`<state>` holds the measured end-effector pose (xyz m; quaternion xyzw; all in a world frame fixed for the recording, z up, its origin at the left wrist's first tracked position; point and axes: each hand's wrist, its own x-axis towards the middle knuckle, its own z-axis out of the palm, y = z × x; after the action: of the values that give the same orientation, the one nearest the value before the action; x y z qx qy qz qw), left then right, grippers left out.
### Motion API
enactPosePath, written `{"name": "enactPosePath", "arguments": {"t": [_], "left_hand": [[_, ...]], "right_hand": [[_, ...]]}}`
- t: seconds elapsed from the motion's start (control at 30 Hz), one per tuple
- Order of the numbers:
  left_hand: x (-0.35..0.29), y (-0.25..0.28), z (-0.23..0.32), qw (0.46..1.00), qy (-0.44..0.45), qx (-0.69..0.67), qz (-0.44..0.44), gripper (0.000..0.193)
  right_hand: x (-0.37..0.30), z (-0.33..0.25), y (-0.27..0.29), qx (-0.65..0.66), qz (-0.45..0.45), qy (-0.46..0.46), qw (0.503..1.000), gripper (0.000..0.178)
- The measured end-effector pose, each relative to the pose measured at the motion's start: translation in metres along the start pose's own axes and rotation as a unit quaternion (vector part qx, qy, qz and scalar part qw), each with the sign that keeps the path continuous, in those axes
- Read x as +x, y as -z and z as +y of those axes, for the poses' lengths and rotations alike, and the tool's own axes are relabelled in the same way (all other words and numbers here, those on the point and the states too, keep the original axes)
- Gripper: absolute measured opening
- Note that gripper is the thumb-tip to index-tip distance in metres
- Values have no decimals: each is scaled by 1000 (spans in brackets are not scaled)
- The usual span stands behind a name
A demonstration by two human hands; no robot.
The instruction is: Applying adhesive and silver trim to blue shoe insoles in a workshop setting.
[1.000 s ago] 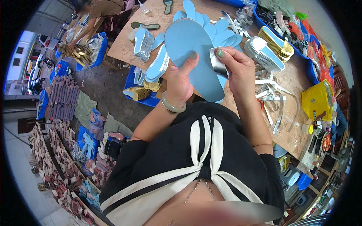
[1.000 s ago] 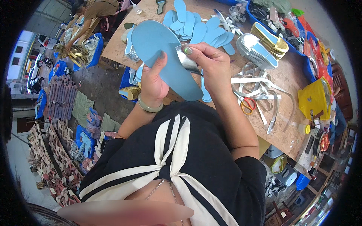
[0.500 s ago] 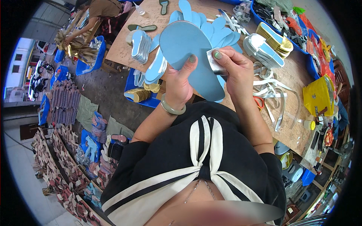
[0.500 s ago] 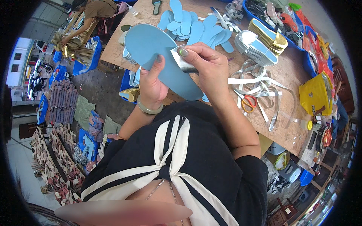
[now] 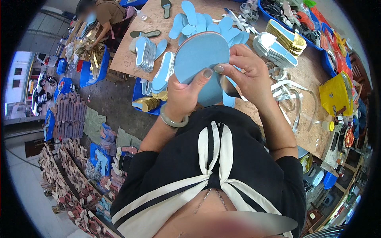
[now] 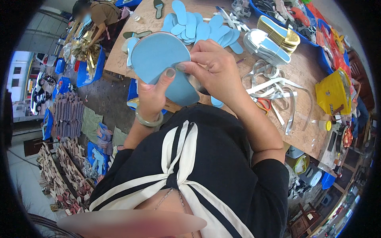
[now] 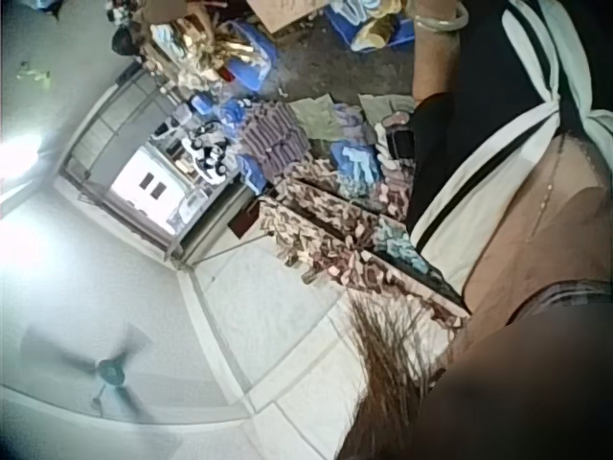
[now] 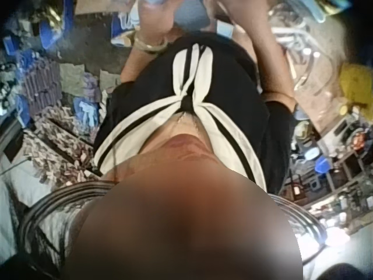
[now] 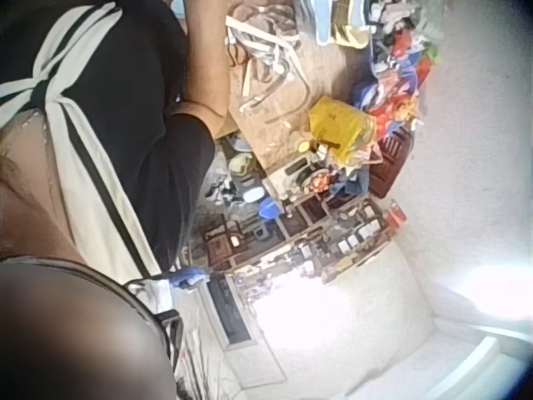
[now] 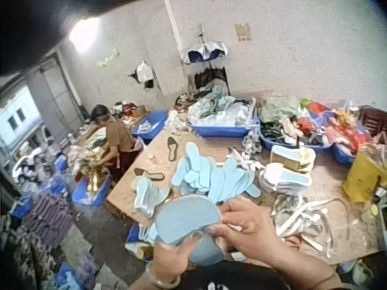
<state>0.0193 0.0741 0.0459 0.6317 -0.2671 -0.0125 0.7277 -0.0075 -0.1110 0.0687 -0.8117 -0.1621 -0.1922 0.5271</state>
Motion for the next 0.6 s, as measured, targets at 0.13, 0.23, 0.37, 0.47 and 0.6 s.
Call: {"name": "enactPosePath", "arguments": {"t": [0.13, 0.23, 0.37, 0.47, 0.6], "left_hand": [[9, -1, -4, 928, 85, -340, -125, 52], [14, -17, -15, 941, 88, -321, -56, 55], [27, -17, -19, 945, 63, -319, -36, 54], [31, -12, -14, 946, 49, -316, -54, 58], [27, -13, -12, 914, 80, -393, -57, 60]], "right_hand": [[13, 6, -14, 234, 9, -81, 969, 13], [21, 9, -30, 262, 49, -135, 954, 17], [11, 10, -21, 177, 54, -211, 960, 22], [1, 12, -21, 144, 83, -203, 965, 23], [-1, 18, -27, 82, 136, -48, 986, 15]]}}
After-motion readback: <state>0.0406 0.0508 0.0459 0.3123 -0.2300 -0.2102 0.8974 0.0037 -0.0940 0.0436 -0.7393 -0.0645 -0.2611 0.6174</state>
